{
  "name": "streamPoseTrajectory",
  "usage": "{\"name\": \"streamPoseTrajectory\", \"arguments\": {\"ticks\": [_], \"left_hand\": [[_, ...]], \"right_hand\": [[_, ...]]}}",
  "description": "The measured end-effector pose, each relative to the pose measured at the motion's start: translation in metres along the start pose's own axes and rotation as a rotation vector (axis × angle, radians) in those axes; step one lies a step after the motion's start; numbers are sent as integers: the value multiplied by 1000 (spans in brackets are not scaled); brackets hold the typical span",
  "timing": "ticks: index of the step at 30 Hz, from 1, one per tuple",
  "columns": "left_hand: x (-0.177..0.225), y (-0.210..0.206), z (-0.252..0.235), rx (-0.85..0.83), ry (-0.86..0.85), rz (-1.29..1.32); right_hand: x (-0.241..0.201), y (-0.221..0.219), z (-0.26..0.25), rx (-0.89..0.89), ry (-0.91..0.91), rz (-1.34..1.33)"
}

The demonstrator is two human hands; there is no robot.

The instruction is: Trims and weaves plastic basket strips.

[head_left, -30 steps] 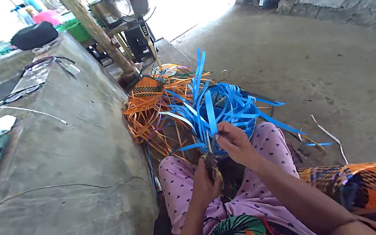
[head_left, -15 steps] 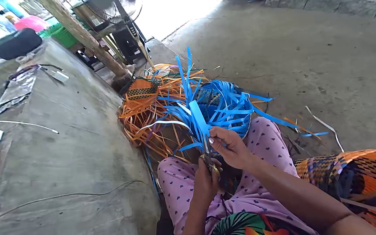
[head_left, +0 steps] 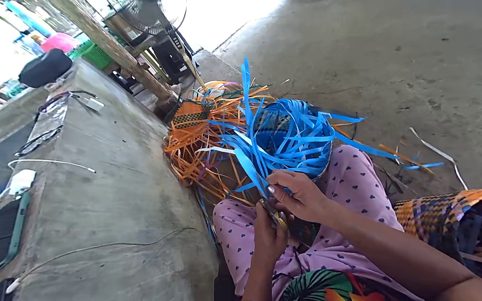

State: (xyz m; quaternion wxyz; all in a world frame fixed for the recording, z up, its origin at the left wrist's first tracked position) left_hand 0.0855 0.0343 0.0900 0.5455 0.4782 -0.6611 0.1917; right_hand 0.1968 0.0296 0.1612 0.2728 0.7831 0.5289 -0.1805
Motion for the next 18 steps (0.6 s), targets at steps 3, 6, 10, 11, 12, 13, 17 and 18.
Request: {"name": "streamPoseTrajectory", "arguments": {"ticks": [3, 6, 10, 11, 12, 13, 17, 18], "left_hand": [[1, 2, -1, 2, 27, 7], [-7, 2, 1, -9, 70, -4], [-18, 1, 4, 3, 119, -3], [-23, 3, 4, 14, 136, 2], [-29, 7, 4, 39, 157, 3], [-35, 13, 3, 76, 180, 0], [-75, 48, -13, 242, 320, -338], [-90, 54, -20, 229, 385, -441]], "right_hand": [[7, 3, 5, 27, -50, 7], [15, 6, 9, 69, -103, -34], [22, 6, 17, 97, -168, -66], [23, 7, 18, 111, -186, -83], [26, 10, 20, 132, -205, -107], [28, 13, 23, 158, -224, -130], [37, 26, 35, 271, -280, -222], [39, 28, 37, 291, -296, -243]]}}
Point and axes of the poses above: each hand's wrist, its own z-axis away from the middle knuckle, its own y-axis out of the back of the hand, x = y × z, the point moved 10 cm from there along -z, towards the middle knuckle, and after that the axes turned 10 degrees about y, right-handed, at the moved point
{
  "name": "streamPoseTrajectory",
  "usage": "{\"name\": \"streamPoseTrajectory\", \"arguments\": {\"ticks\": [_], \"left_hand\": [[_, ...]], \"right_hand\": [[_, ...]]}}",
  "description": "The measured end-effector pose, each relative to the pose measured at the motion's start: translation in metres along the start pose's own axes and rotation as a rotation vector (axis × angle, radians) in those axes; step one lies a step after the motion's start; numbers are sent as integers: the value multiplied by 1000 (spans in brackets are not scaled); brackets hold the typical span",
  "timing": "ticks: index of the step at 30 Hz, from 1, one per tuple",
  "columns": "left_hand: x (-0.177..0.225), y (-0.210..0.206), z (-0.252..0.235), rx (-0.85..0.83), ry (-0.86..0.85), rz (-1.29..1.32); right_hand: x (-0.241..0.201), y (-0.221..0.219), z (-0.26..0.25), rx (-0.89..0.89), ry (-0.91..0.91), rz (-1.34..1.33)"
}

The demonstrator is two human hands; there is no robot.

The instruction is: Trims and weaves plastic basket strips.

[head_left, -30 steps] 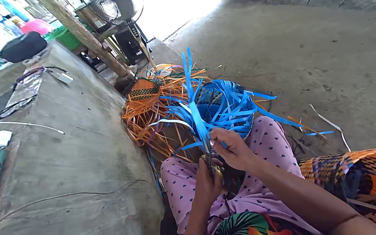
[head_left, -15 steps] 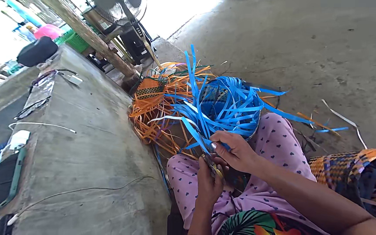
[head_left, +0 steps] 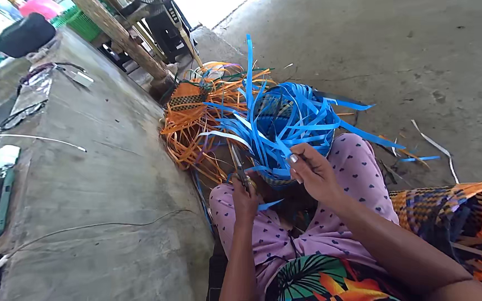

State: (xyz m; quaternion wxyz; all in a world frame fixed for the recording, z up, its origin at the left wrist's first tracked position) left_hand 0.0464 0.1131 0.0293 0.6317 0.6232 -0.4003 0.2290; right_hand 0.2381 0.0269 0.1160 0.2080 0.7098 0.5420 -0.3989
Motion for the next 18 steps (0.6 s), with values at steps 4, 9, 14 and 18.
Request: {"name": "streamPoseTrajectory", "arguments": {"ticks": [4, 9, 14, 18], "left_hand": [[-52, -31, -39, -260, 205, -273], [-36, -17, -24, -345, 302, 40], [22, 33, 8, -301, 272, 463], [60, 61, 27, -297, 102, 603]], "right_hand": [[1, -2, 1, 4, -15, -82], [3, -20, 3, -98, -70, -189], [19, -58, 13, -370, -73, 137], [15, -84, 15, -442, 91, 293]]}}
Point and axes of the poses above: each hand's wrist, its own z-axis away from the middle knuckle, its own y-axis out of the back of the hand, x = y × z, the point moved 10 cm from there along -z, towards the middle knuckle, and after that the axes turned 10 degrees about y, right-handed, at the moved point
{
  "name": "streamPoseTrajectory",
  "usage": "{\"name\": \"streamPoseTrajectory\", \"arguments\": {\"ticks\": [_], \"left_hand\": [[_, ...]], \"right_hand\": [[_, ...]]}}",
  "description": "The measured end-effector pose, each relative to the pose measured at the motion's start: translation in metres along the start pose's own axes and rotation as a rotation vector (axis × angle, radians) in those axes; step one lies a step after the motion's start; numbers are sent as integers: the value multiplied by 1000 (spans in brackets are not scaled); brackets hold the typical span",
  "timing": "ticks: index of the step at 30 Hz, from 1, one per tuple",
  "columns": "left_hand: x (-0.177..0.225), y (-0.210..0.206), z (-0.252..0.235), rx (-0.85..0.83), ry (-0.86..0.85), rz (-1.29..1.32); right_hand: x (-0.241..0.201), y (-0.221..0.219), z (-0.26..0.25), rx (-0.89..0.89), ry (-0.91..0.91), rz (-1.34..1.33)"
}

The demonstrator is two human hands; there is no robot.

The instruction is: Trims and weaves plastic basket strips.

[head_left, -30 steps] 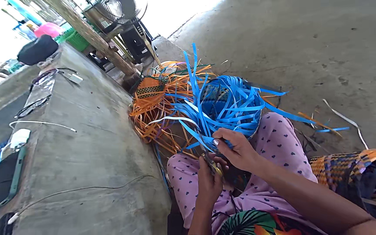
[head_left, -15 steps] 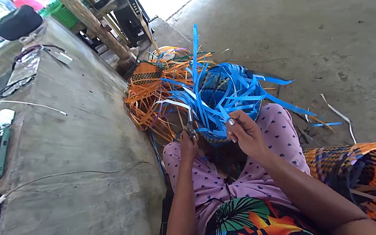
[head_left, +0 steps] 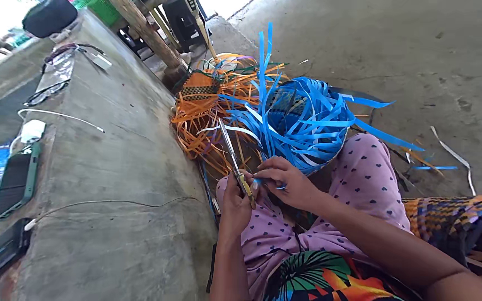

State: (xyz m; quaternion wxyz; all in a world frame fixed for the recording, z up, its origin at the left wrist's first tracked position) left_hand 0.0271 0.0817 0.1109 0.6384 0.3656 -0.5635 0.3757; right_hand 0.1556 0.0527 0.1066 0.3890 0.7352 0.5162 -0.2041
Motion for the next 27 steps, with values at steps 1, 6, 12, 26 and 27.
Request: {"name": "streamPoseTrajectory", "arguments": {"ticks": [1, 6, 12, 26, 27], "left_hand": [[7, -1, 6, -27, -41, 36], [13, 7, 17, -76, -176, 264], [-49, 1, 11, -50, -103, 87], [-61, -60, 9, -97, -160, -374], [-58, -61, 9, -94, -182, -392]], "right_hand": [[-3, 1, -2, 35, 38, 18], [3, 24, -6, 139, -9, 17], [24, 47, -7, 244, -151, -118], [14, 53, 2, 268, -136, -238], [12, 53, 2, 262, -121, -230]]}}
Point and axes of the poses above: each hand's wrist, its own z-axis away from the middle knuckle, its own y-axis out of the back of the hand, x = y × z, the point moved 10 cm from there along -z, towards the middle knuckle, and after that the axes turned 10 degrees about y, right-handed, at the moved point
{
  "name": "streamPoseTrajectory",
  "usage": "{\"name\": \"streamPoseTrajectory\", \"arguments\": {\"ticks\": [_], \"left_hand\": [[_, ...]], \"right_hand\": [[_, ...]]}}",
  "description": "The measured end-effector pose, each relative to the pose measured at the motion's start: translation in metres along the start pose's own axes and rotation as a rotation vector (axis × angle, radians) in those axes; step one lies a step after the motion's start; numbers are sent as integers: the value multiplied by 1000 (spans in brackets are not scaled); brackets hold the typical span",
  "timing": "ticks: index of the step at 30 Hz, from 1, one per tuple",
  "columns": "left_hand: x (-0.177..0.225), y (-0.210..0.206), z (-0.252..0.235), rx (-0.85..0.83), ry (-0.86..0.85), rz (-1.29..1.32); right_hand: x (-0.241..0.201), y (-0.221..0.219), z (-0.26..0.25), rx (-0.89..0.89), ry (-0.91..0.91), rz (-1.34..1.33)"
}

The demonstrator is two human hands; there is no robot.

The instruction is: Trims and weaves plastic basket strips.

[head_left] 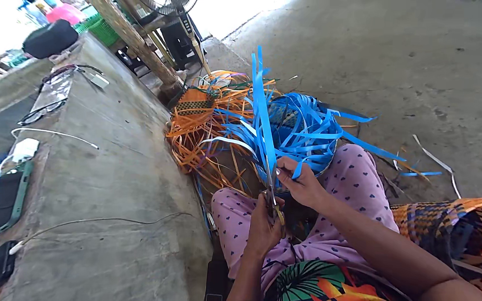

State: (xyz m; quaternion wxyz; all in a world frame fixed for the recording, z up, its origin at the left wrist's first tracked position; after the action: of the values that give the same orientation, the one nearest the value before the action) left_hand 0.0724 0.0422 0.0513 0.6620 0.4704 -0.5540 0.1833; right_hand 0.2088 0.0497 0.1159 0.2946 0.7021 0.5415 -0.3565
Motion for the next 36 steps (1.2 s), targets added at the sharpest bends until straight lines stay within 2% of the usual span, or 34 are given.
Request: {"name": "streamPoseTrajectory", "arguments": {"ticks": [11, 17, 24, 30, 36], "left_hand": [[4, -3, 0, -13, 5, 62], [29, 8, -2, 28, -101, 83], [25, 5, -4, 26, -53, 100], [23, 12, -15, 10, 70, 134], [5, 0, -35, -123, 336, 30]], "right_hand": [[-4, -2, 1, -41, 25, 44], [-17, -13, 2, -120, 136, 129], [-15, -8, 1, -106, 111, 177], [-2, 2, 6, -69, 56, 166], [36, 33, 19, 93, -212, 92]]}}
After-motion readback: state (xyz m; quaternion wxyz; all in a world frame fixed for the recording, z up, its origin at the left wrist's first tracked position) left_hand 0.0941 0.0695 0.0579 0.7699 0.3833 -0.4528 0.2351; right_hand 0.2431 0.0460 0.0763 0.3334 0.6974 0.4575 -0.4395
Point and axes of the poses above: each hand's wrist, its own z-axis away from the middle knuckle, its own y-axis out of the back of the hand, x = y × z, the point moved 10 cm from there along -z, towards the middle knuckle, and after that the axes turned 10 degrees about y, right-handed, at the moved point
